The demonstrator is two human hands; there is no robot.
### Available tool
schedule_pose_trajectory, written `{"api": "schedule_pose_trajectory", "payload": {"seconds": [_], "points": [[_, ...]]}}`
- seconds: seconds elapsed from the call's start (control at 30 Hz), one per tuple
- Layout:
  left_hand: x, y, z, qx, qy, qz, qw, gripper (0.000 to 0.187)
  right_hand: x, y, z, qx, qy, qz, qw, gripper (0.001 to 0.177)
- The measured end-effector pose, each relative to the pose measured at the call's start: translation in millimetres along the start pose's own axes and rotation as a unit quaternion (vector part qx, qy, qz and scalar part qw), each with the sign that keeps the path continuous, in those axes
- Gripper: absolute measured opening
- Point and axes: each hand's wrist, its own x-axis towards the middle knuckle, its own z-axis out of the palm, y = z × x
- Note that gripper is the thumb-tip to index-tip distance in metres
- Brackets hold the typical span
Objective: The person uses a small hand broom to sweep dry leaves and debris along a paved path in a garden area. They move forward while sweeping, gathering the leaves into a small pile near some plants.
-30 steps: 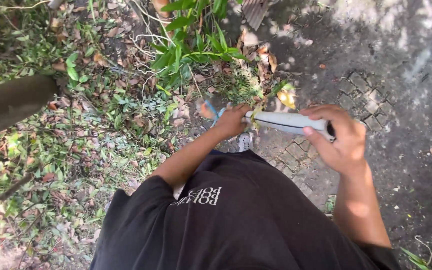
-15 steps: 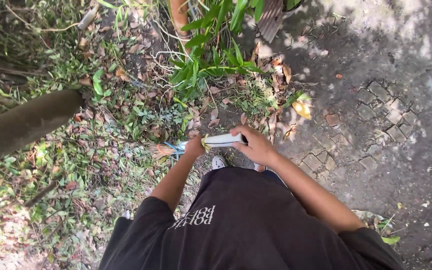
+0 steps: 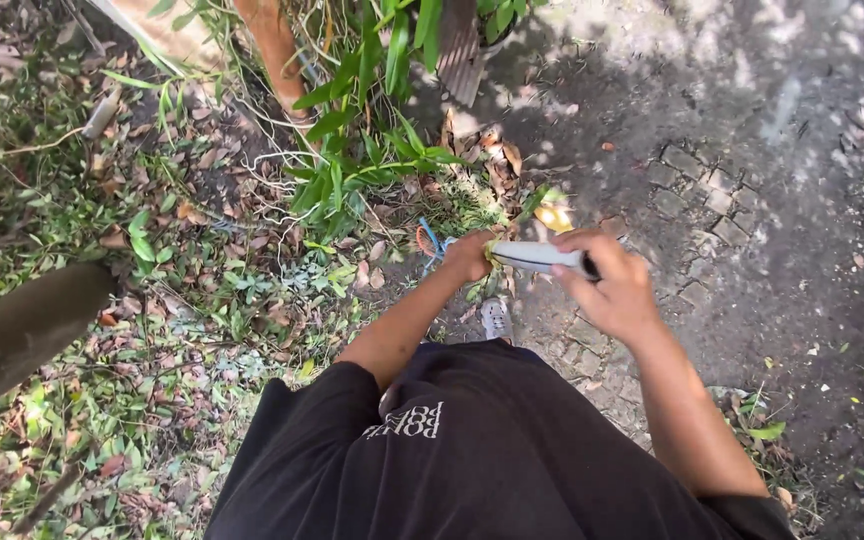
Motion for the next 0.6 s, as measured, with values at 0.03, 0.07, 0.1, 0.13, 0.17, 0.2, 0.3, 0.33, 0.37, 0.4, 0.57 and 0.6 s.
{"api": "schedule_pose_trajectory", "payload": {"seconds": [0.03,0.07,0.1,0.13,0.17,0.2,0.3,0.33,0.37,0.4,0.57,0.6], "points": [[-19.8,17.3,-18.5,0.002,0.0,0.002,1.0,0.056,3.5,-6.6,-8.5,-0.001,0.003,0.0,1.0,0.018],[-40.1,32.9,-38.6,0.002,0.002,0.004,1.0,0.053,8.9,-12.5,-16.1,0.006,0.008,-0.007,1.0,0.018],[-60.1,48.6,-58.6,0.001,0.004,0.006,1.0,0.051,14.5,-18.2,-23.7,0.013,0.014,-0.013,1.0,0.019],[-67.4,40.9,-56.9,0.001,0.005,0.001,1.0,0.051,21.3,-25.2,-27.2,0.017,0.012,-0.014,1.0,0.019],[-74.7,32.9,-55.2,0.011,0.007,-0.004,1.0,0.051,28.1,-32.0,-30.5,0.032,0.009,-0.007,0.999,0.02],[-83.4,24.8,-52.4,0.018,0.009,-0.011,1.0,0.051,35.0,-38.9,-33.7,0.047,0.003,-0.002,0.999,0.021],[-128.3,-5.8,-56.8,0.015,-0.005,-0.065,0.998,0.047,38.3,-15.3,-4.9,0.092,-0.044,0.017,0.995,0.021],[-143.0,-19.2,-56.5,0.015,-0.001,-0.069,0.997,0.047,37.2,-9.9,10.5,0.095,-0.045,0.013,0.994,0.021],[-157.6,-32.3,-56.0,-0.011,-0.006,-0.096,0.995,0.047,36.1,-4.6,25.8,0.093,-0.116,0.062,0.987,0.024],[-172.7,-44.8,-53.5,-0.038,-0.012,-0.122,0.992,0.048,33.5,1.0,40.8,0.09,-0.186,0.112,0.972,0.028],[-183.1,-126.6,7.2,-0.025,-0.037,-0.173,0.984,0.051,38.1,-53.5,75.9,0.105,-0.328,0.213,0.914,0.026],[-174.5,-140.8,18.9,-0.009,-0.04,-0.195,0.98,0.048,39.2,-55.4,79.3,0.1,-0.344,0.218,0.908,0.024]]}}
